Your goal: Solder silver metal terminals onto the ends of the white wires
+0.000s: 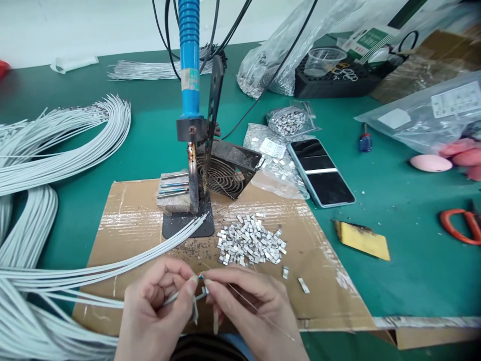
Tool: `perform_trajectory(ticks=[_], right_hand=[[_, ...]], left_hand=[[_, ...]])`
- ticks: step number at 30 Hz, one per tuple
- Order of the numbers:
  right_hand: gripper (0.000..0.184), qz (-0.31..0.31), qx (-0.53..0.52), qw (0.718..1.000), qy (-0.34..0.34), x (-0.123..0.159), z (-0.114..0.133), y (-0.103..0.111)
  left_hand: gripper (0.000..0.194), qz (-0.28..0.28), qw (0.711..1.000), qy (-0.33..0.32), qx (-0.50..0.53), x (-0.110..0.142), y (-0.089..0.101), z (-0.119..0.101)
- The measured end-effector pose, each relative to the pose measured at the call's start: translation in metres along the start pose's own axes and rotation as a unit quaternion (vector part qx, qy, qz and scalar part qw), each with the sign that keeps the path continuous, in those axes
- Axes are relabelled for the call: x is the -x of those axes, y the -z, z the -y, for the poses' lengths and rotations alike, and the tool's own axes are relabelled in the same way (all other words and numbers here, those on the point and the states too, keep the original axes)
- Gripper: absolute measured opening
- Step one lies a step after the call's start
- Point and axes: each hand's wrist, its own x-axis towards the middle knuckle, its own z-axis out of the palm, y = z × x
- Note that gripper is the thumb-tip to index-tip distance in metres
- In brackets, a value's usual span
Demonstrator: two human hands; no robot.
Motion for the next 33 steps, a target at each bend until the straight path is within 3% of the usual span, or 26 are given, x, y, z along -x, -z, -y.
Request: perform_trajectory(ticks=[11,13,16,18,21,25,29,33], right_hand=[[0.012,-0.063,0.121,0.975,0.175,0.001,-0.019,-0.002],[0.015,-0.074,0.144,0.957,0.24,0.002,-0.022,-0.002],[0.029,-0.072,0.194,0.907,0.367,0.002,-0.026,-0.001],[0.033,-0.055,0.203,0.894,0.397,0.001,-0.027,0.001],[0.034,-0.038,0.179,0.911,0.37,0.001,-0.027,0.004],[0.036,-0.062,0.158,0.931,0.323,0.002,-0.023,0.007],[0.029,-0.056,0.108,0.971,0.205,0.0,-0.018,0.009],[0.019,-0.032,0.057,0.991,0.114,-0.002,-0.012,0.006]], left_hand=[[0.034,-0.016,1.0,-0.006,-0.011,0.002,-0.003,0.006],[0.039,-0.006,1.0,-0.001,-0.016,0.001,-0.002,0.007],[0.047,0.012,1.0,0.013,-0.014,-0.001,0.0,0.007],[0.049,0.015,1.0,0.018,-0.008,-0.001,0.001,0.006],[0.048,0.015,1.0,0.021,0.001,-0.002,0.001,0.003],[0.042,0.017,1.0,0.024,0.011,-0.003,0.001,0.001],[0.036,0.017,1.0,0.018,0.006,-0.004,0.001,0.002],[0.035,0.024,0.999,0.021,0.008,-0.004,0.0,0.001]])
